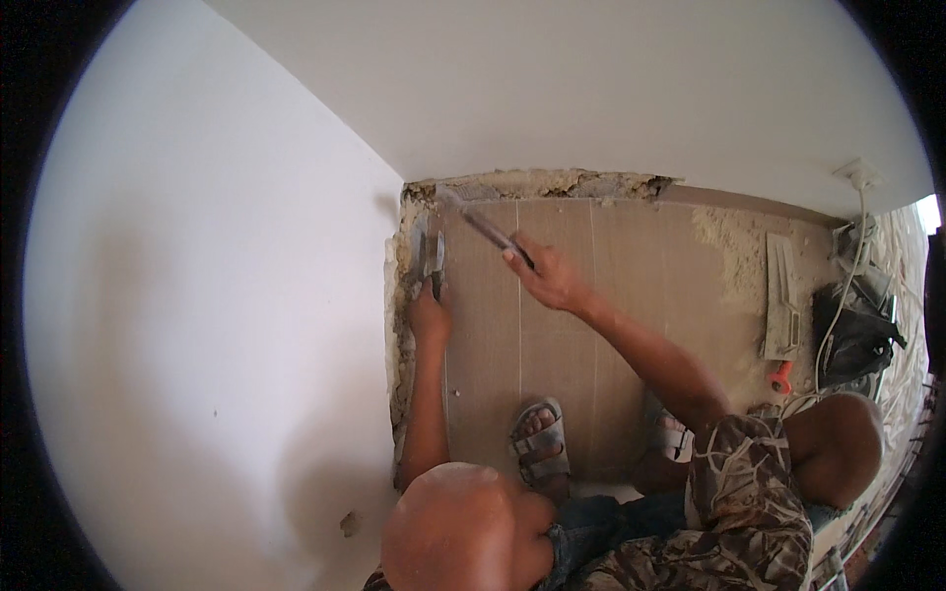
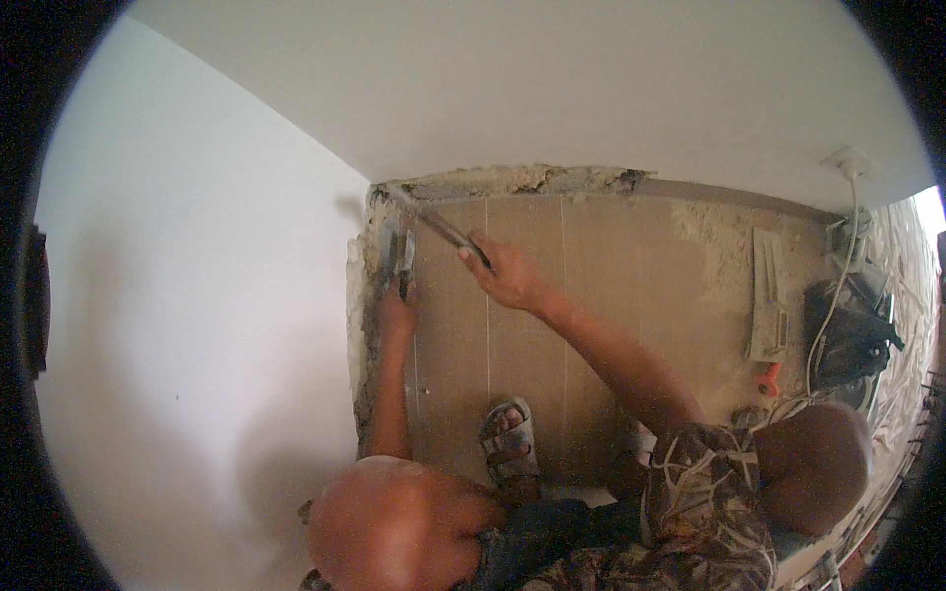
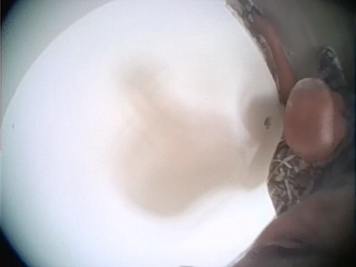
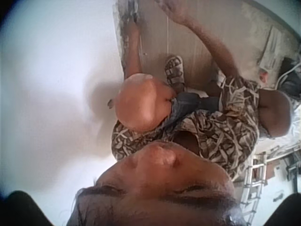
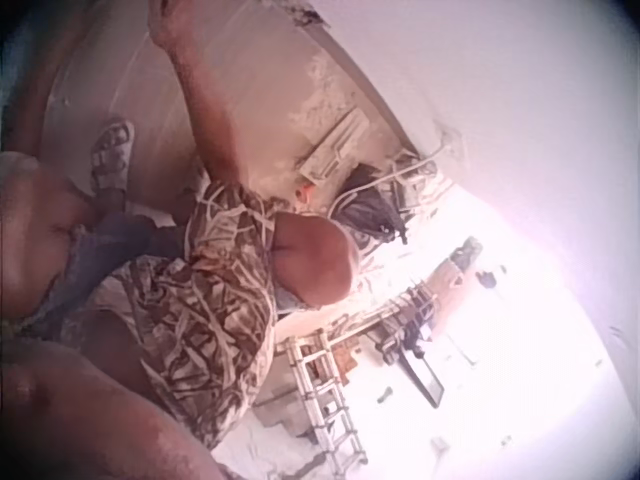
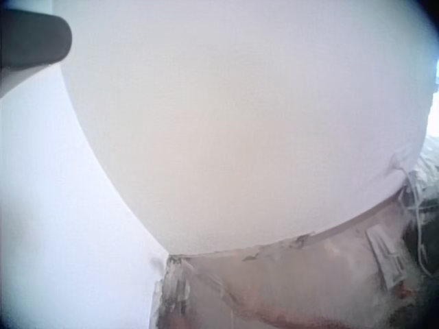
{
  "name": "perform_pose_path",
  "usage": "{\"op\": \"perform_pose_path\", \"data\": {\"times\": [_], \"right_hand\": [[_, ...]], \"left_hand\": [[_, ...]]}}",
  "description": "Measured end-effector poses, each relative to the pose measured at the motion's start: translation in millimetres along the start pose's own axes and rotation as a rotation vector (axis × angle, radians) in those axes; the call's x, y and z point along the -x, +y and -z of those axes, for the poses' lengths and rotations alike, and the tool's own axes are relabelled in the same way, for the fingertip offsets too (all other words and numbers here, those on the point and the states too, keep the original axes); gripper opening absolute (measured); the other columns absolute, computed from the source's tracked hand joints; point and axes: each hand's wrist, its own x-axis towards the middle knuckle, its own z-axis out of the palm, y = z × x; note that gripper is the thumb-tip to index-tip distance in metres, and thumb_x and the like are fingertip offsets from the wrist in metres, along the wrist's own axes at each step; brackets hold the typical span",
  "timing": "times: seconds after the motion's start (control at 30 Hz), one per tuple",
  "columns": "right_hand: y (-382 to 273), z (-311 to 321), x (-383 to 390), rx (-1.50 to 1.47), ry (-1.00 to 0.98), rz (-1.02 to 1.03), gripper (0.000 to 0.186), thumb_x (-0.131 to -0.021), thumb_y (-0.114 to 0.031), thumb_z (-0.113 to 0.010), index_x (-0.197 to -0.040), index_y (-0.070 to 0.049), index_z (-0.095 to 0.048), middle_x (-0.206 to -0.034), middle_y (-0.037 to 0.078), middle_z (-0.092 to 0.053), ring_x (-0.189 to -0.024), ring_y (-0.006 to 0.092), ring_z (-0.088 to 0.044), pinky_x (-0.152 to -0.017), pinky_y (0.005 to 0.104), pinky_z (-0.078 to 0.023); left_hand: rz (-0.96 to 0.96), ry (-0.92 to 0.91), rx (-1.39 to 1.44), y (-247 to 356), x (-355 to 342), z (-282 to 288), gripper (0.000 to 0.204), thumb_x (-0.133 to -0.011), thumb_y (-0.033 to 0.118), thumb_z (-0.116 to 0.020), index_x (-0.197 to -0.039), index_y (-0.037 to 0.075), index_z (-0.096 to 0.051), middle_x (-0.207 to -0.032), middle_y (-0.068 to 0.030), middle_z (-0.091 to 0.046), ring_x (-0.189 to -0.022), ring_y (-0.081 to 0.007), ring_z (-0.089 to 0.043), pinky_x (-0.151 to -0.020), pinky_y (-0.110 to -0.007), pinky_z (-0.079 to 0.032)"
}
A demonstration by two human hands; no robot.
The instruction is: The person uses a brush to sweep debris off a tiled floor, then uses a hammer and a chisel to chip away at the edges where the floor meets a wall.
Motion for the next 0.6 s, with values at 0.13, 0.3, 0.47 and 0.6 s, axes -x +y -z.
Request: {"op": "perform_pose_path", "data": {"times": [0.13,0.3,0.47,0.6], "right_hand": [[8,-22,10,0.059,-0.145,-0.004,0.046,-0.1,-0.043,-0.047,-0.101,0.002,-0.057,-0.069,0.025,-0.058,-0.064,0.0426,-0.06,-0.06,0.0498,-0.045],[18,-15,10,-0.042,-0.082,0.011,0.048,-0.1,-0.044,-0.046,-0.092,0.002,-0.057,-0.064,0.023,-0.056,-0.059,0.0403,-0.058,-0.058,0.0482,-0.044],[18,-20,3,-0.05,-0.083,-0.069,0.048,-0.101,-0.044,-0.045,-0.087,0.001,-0.055,-0.063,0.022,-0.055,-0.057,0.0391,-0.057,-0.057,0.0473,-0.044],[16,-28,7,-0.019,-0.099,-0.06,0.046,-0.101,-0.043,-0.045,-0.088,0.001,-0.054,-0.063,0.022,-0.055,-0.057,0.0397,-0.058,-0.058,0.0482,-0.044]], "left_hand": [[-0.033,0.062,0.028,-16,5,7,0.044,-0.095,0.027,-0.057,-0.126,-0.004,-0.056,-0.114,-0.0311,-0.062,-0.107,-0.0452,-0.06,-0.091,-0.048,-0.048],[0.066,-0.05,0.004,5,20,17,0.044,-0.096,0.028,-0.056,-0.126,-0.004,-0.056,-0.115,-0.0307,-0.061,-0.109,-0.0453,-0.059,-0.093,-0.048,-0.047],[-0.064,0.042,-0.022,-42,53,11,0.048,-0.097,0.031,-0.054,-0.127,-0.006,-0.055,-0.115,-0.0307,-0.061,-0.109,-0.0453,-0.059,-0.094,-0.047,-0.047],[0.033,-0.017,0.013,-13,43,19,0.048,-0.097,0.032,-0.054,-0.128,-0.005,-0.055,-0.113,-0.0315,-0.062,-0.106,-0.0453,-0.061,-0.092,-0.047,-0.049]]}}
